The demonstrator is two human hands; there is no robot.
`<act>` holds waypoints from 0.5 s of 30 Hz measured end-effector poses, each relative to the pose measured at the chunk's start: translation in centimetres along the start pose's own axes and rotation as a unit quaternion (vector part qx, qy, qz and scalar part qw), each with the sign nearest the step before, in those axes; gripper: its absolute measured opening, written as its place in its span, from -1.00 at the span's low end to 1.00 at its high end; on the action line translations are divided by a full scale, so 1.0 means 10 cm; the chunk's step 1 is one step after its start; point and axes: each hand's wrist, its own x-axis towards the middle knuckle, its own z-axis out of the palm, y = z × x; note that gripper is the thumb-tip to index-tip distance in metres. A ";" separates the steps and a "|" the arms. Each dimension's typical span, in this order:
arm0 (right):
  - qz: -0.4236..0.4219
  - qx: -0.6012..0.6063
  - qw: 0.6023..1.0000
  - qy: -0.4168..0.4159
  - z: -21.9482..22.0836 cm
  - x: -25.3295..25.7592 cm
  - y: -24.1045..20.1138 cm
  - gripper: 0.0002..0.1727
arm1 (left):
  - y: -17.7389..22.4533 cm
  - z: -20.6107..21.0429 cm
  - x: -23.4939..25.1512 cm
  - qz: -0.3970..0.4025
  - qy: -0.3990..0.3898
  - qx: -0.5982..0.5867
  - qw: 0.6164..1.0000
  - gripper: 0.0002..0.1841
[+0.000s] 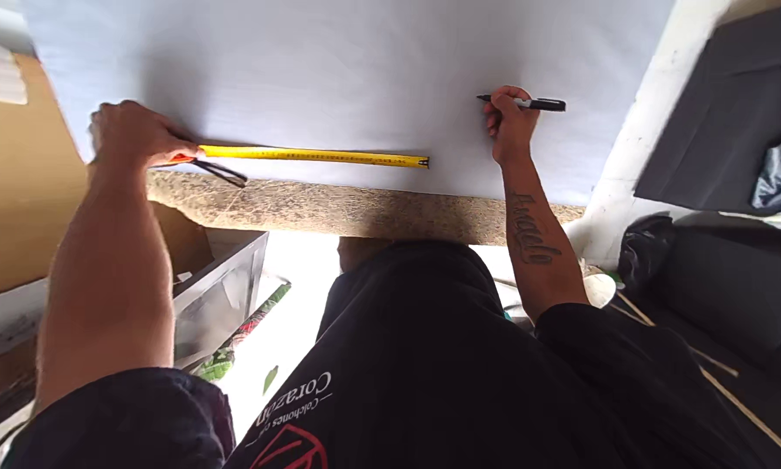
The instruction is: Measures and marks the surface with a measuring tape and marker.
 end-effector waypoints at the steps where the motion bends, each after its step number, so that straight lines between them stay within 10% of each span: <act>1: 0.003 -0.002 1.000 -0.022 0.11 -0.04 -0.01 -0.89 | 0.02 -0.04 0.03 -0.088 -0.049 -0.010 0.995 -0.59; 4: 0.001 0.010 0.994 -0.112 0.78 -0.27 0.02 -0.82 | 0.07 -0.16 0.08 -0.197 -0.107 -0.012 0.974 -0.52; 15: -0.021 -0.043 0.950 -0.308 3.83 -1.29 0.75 -0.88 | 0.00 -0.19 0.11 -0.181 -0.127 -0.065 0.973 -0.57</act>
